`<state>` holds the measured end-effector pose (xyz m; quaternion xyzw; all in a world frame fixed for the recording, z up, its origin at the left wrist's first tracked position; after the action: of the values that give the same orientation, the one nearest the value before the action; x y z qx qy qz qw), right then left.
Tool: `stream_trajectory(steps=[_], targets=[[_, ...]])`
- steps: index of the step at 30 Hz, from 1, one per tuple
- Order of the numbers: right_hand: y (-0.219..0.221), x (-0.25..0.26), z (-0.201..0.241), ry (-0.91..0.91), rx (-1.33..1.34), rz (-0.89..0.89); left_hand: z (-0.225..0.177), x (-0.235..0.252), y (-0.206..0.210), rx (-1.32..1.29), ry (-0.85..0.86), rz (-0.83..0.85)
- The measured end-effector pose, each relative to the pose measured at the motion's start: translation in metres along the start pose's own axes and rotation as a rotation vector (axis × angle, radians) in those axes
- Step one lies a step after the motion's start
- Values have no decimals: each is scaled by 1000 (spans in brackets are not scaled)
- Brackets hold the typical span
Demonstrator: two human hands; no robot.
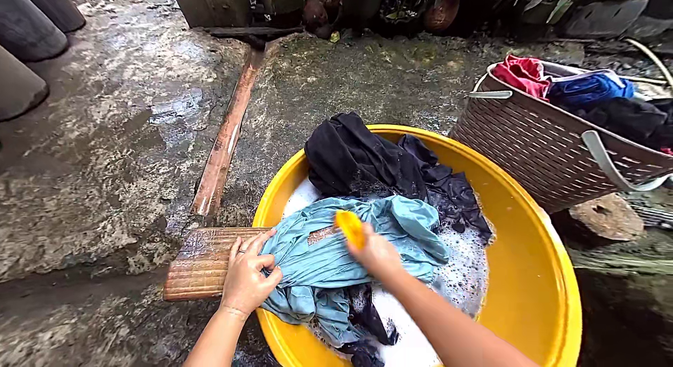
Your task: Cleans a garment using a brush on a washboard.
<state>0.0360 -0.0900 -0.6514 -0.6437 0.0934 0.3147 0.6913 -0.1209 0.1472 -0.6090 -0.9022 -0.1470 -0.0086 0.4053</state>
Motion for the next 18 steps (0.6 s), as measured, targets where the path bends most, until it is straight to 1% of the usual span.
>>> stream_trajectory(steps=[1, 2, 3, 4, 5, 6, 7, 9, 10, 11, 12, 13, 14, 15, 16, 17, 18], targets=[[-6, 14, -38, 110, -32, -7, 0, 1, 1, 12, -5, 4], [-14, 25, -67, 201, -51, 2, -1, 3, 2, 28, -7, 3], [-23, 31, -85, 267, -51, 20, -2, 4, 3, 40, -11, 1], [-32, 32, -86, 291, -33, 23, -2, 4, 4, 55, -14, -1], [-40, 27, -71, 271, 9, 10, -2, 5, 4, 72, -12, -7], [-46, 15, -43, 208, 75, -10, -2, 5, 5, 81, -11, -10], [-48, -4, -5, 101, 136, -4, -3, 5, 5, 87, -9, -15], [-34, -47, 78, -183, 154, 91, -3, 3, 6, 80, -11, -5], [-21, -60, 104, -290, 139, 132, -3, 1, 5, 68, -12, -1], [-9, -61, 112, -333, 123, 125, -2, 1, 4, 65, -13, -9], [0, -50, 99, -310, 108, 60, -2, 1, 4, 70, -13, -14], [6, -32, 69, -230, 105, -57, -1, 3, 3, 72, -14, -19], [10, -14, 24, -106, 101, -156, 0, 2, 3, 74, -19, -24], [12, -1, -26, 27, 69, -212, 1, 1, 4, 76, -27, -33], [10, 7, -74, 153, 18, -203, 0, 1, 4, 80, -30, -50], [4, 12, -112, 258, -40, -155, 0, 3, 3, 80, -33, -75], [-5, 14, -134, 317, -82, -105, 0, 8, 2, 69, -35, -109]])
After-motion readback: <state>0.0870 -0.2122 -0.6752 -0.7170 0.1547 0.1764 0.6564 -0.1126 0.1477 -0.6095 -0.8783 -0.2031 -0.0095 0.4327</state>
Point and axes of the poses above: each hand's wrist, its own x-axis towards the middle knuckle, its own y-axis out of the palm, z = x × y, the point moved 7 cm from there along x, towards the middle knuckle, and after that the axes turned 11 degrees about -x, right-handed, at the moved point
